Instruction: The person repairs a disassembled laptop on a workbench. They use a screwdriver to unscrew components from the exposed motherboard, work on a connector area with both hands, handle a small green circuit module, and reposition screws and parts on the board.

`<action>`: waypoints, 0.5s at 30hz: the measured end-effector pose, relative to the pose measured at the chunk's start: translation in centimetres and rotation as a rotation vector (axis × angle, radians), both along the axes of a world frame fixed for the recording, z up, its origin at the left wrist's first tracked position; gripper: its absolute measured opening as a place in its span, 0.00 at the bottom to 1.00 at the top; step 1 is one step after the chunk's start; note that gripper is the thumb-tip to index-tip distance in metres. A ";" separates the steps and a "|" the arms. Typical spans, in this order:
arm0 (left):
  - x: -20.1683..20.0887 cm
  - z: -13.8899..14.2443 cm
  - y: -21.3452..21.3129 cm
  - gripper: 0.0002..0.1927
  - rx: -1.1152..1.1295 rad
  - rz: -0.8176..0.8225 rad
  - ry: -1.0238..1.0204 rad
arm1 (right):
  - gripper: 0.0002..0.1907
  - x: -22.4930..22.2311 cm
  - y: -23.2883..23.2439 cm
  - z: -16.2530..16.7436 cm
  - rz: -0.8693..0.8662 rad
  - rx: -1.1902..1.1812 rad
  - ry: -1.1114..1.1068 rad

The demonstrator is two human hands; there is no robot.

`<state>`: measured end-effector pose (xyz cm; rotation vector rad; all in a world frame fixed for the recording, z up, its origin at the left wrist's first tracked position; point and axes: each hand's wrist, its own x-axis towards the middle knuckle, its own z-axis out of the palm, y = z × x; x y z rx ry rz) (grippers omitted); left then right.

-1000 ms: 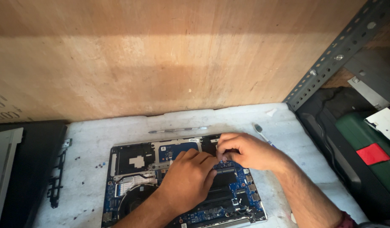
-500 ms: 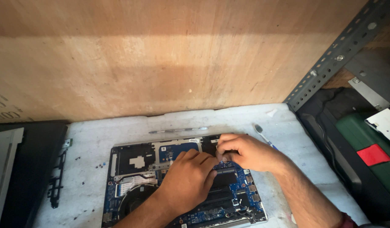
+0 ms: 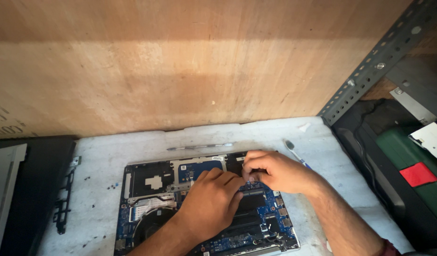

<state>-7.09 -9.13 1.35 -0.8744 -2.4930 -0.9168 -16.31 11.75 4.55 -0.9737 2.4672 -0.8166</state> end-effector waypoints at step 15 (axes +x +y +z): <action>0.0 -0.1 -0.1 0.13 0.005 -0.008 0.008 | 0.04 0.2 -0.3 0.4 -0.008 0.011 -0.009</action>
